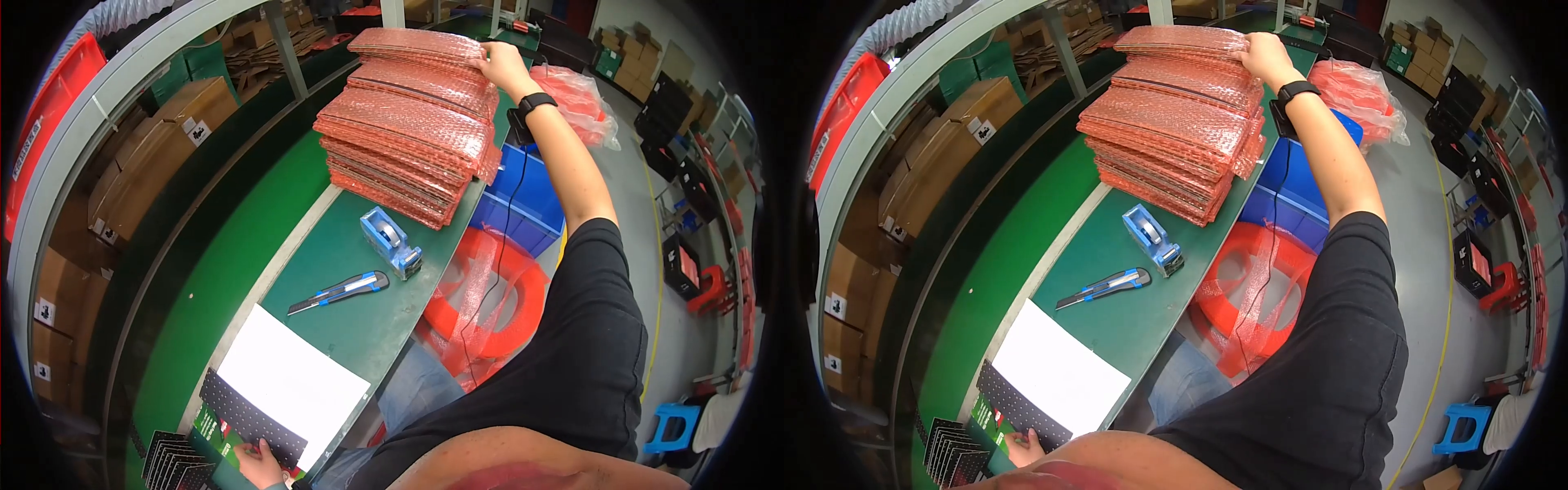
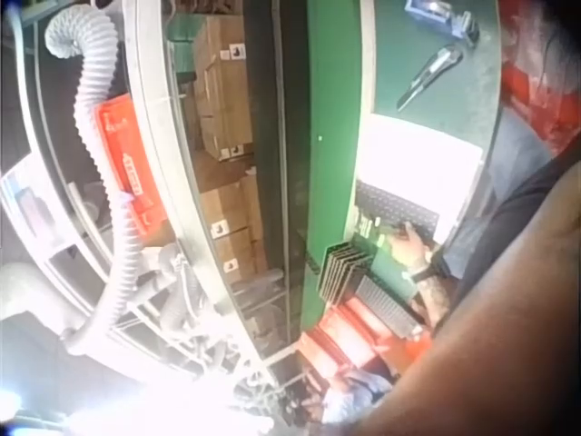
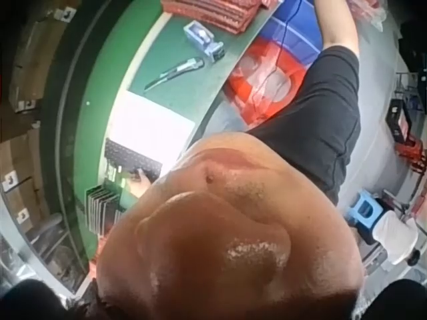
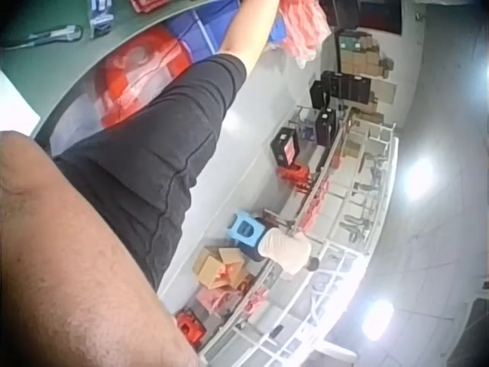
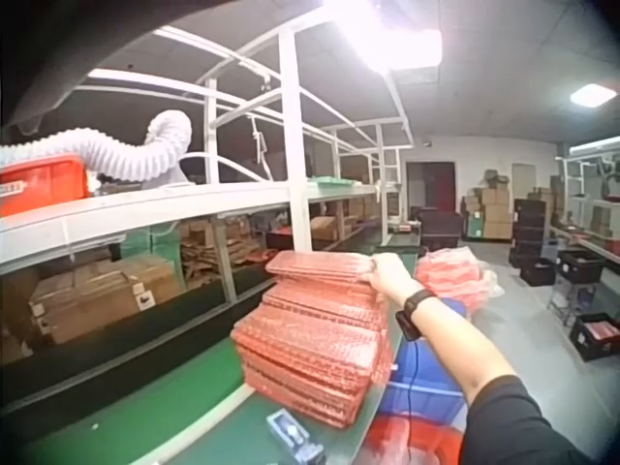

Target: The person wraps circuit boards in bubble wrap by hand, secures the wrap with tape from a dispenser, and stacks the finished packages on the workbench. They then clear the workspace of excess bubble wrap and repeat the process with more boards.

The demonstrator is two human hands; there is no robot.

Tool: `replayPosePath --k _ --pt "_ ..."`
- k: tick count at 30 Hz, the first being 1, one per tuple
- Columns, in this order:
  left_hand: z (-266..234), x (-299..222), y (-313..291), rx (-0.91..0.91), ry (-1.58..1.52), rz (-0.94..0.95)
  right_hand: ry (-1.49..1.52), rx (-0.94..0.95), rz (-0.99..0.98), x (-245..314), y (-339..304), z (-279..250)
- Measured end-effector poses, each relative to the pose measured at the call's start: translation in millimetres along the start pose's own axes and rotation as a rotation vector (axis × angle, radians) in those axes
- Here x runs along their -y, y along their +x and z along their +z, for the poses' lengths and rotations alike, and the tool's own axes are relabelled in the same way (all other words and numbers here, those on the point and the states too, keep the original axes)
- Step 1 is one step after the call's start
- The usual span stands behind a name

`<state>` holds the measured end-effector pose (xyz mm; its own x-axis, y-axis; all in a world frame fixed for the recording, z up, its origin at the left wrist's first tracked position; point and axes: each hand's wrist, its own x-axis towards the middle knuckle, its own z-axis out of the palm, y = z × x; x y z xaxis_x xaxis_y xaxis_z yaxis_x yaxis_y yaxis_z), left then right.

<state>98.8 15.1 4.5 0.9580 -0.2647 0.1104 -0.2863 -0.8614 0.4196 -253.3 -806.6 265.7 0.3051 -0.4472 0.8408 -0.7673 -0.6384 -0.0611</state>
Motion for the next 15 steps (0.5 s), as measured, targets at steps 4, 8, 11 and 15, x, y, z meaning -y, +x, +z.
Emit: replayPosePath --k 4,8,11,15 --pt "3 3 3 -0.009 0.021 -0.016 -0.133 0.239 0.008 -1 -4 -3" --pt "0 5 1 0.006 0.041 -0.027 -0.151 0.2 0.022 16 -9 -17" --pt "-1 11 -2 0.009 0.029 -0.028 -0.226 0.206 -0.041 10 -16 -13" --pt "-18 -22 -18 0.068 -0.086 -0.04 -0.253 0.162 -0.125 -15 -28 9"
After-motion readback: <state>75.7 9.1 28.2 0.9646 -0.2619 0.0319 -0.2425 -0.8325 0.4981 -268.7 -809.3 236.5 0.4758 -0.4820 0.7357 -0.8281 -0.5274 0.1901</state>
